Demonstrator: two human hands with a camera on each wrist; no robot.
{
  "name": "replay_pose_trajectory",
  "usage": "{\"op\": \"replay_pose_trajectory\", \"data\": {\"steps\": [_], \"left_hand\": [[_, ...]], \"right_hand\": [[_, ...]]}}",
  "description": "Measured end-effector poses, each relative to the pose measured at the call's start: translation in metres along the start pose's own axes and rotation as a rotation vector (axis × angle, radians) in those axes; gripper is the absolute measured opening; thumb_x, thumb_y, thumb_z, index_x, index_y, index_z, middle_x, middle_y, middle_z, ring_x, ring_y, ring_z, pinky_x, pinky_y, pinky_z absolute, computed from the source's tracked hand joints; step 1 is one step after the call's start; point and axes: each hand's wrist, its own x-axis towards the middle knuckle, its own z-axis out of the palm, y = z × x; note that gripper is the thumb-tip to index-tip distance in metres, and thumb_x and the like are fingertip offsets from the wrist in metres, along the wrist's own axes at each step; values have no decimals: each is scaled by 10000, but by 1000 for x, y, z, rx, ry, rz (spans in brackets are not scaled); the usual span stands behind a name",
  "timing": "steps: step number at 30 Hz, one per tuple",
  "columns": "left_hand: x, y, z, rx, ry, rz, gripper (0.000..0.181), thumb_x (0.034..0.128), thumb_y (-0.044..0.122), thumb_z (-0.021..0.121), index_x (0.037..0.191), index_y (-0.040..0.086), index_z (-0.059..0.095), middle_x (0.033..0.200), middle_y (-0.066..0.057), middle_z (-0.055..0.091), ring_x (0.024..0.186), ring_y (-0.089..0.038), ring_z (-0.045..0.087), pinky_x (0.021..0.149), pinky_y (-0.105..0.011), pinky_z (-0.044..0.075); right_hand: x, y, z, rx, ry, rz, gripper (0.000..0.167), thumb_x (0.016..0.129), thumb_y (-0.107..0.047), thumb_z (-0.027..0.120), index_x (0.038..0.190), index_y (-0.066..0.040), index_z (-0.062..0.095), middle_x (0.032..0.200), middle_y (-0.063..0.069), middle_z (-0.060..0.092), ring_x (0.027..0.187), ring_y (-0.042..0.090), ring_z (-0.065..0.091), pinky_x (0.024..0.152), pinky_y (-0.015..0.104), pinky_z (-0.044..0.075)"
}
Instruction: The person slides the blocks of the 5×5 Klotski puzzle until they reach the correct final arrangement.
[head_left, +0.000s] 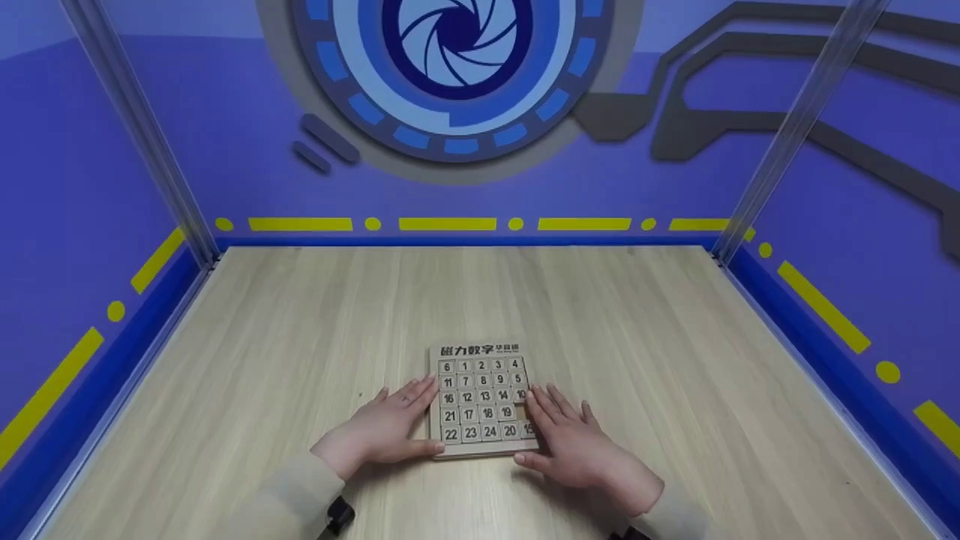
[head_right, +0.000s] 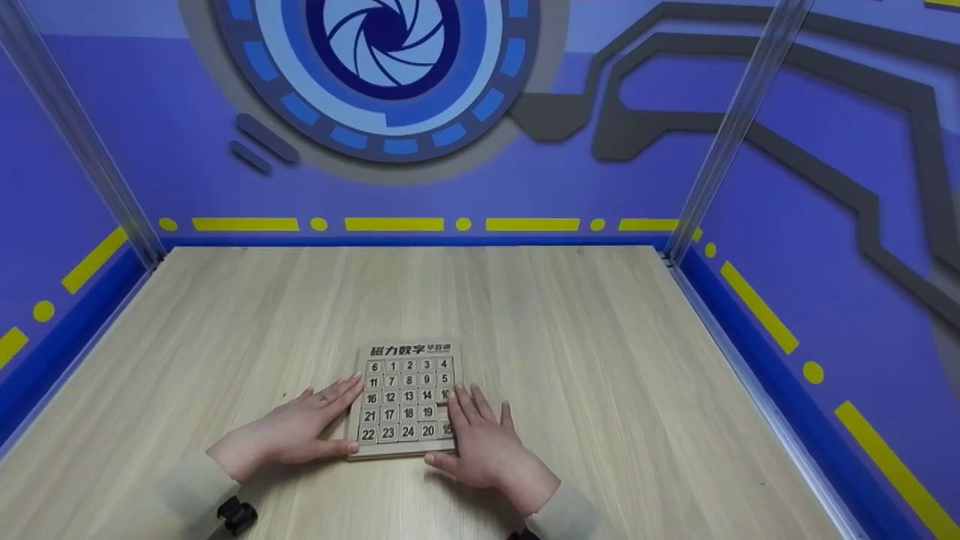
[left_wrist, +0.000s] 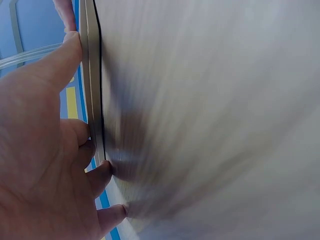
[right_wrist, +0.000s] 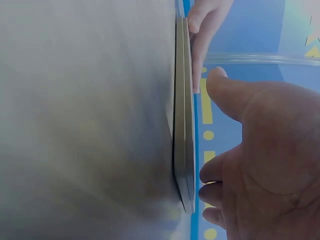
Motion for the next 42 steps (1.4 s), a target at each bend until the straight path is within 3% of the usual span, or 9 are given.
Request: {"op": "replay_pose_trajectory", "data": {"steps": [12, 18, 26, 37, 42], "left_hand": [[1, -1, 0, 10, 6, -4, 1018, 922, 704, 579, 1643, 82, 217, 1728, -104, 198, 1588, -350, 242, 1255, -672, 219], [0, -1, 1, 19, 11, 2, 1020, 919, 700, 584, 1641, 76, 224, 1726, -112, 201, 1585, -358, 248, 1251, -679, 221], [0, 0, 0, 10, -1, -6, 1006, 928, 691, 583, 1643, 84, 220, 1732, -96, 196, 1589, -343, 244, 1259, -664, 222], [0, -1, 0, 7, -10, -9, 1012, 930, 705, 563, 1648, 92, 198, 1737, -88, 165, 1594, -343, 227, 1263, -666, 203], [0, -2, 1, 4, -13, -10, 1011, 929, 710, 558, 1650, 100, 195, 1737, -84, 160, 1595, -340, 223, 1267, -660, 198]], "right_hand": [[-38, -20, -2, -28, -57, -70, 1031, 925, -711, 561, 1630, -34, 234, 1730, 162, 162, 1598, 409, 156, 1232, 754, 111], [-47, -24, 1, -40, -105, -58, 1031, 921, -729, 553, 1632, -50, 244, 1730, 138, 195, 1600, 393, 163, 1230, 748, 141], [-45, -26, 3, -68, -111, -59, 1014, 932, -717, 547, 1624, -33, 261, 1724, 145, 212, 1595, 395, 182, 1227, 748, 153], [-21, -23, 2, -68, -108, -1, 1026, 923, -720, 554, 1626, -36, 251, 1735, 137, 169, 1602, 391, 160, 1223, 767, 115], [-20, -22, 2, -61, -99, 0, 1017, 926, -711, 560, 1624, -37, 259, 1733, 134, 178, 1603, 392, 155, 1216, 777, 110]]}}
